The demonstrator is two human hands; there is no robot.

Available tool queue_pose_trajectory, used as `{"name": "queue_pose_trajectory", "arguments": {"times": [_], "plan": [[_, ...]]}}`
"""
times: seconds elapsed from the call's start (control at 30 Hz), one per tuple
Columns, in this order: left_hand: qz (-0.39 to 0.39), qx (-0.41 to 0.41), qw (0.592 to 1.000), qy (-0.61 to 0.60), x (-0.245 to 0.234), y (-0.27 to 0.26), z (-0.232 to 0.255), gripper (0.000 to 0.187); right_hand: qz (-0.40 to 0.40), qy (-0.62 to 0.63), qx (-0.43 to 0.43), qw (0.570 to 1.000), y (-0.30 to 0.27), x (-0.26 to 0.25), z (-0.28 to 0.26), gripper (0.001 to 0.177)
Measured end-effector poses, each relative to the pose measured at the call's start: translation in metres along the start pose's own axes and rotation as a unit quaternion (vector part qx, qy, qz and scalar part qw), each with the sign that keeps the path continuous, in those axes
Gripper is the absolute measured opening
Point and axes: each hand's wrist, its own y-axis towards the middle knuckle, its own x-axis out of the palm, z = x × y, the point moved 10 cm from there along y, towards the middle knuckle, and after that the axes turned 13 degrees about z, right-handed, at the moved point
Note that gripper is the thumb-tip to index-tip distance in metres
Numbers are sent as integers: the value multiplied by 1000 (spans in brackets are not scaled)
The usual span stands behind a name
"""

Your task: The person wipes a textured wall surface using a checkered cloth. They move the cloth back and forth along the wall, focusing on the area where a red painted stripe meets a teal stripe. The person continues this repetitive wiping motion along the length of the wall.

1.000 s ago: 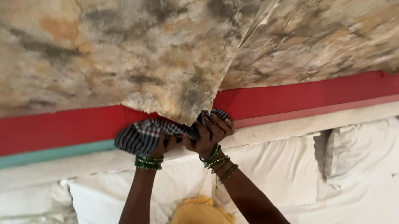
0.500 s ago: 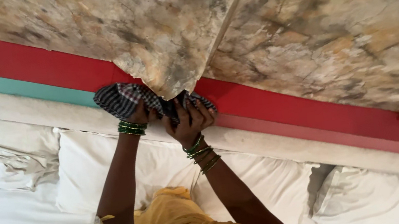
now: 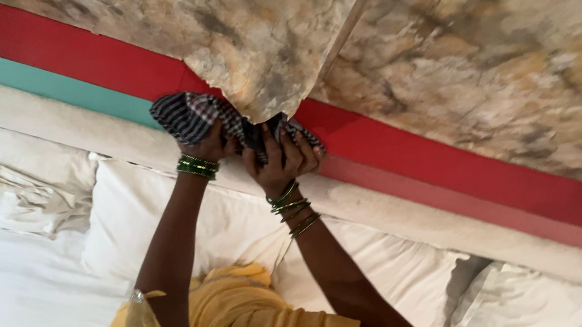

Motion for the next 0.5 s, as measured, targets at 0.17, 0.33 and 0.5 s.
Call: {"name": "queue_pose_trajectory", "arguments": {"times": [0.17, 0.33, 0.5], "plan": [[41, 64, 997, -23, -20, 22, 12, 57, -35, -35, -35, 998, -43, 20, -16, 39], [82, 109, 980, -143, -59, 59, -4, 48, -54, -56, -28, 997, -97, 47, -31, 52], [106, 151, 954, -237, -88, 78, -73, 40, -41, -80, -33, 995, -123, 80, -74, 50]]}}
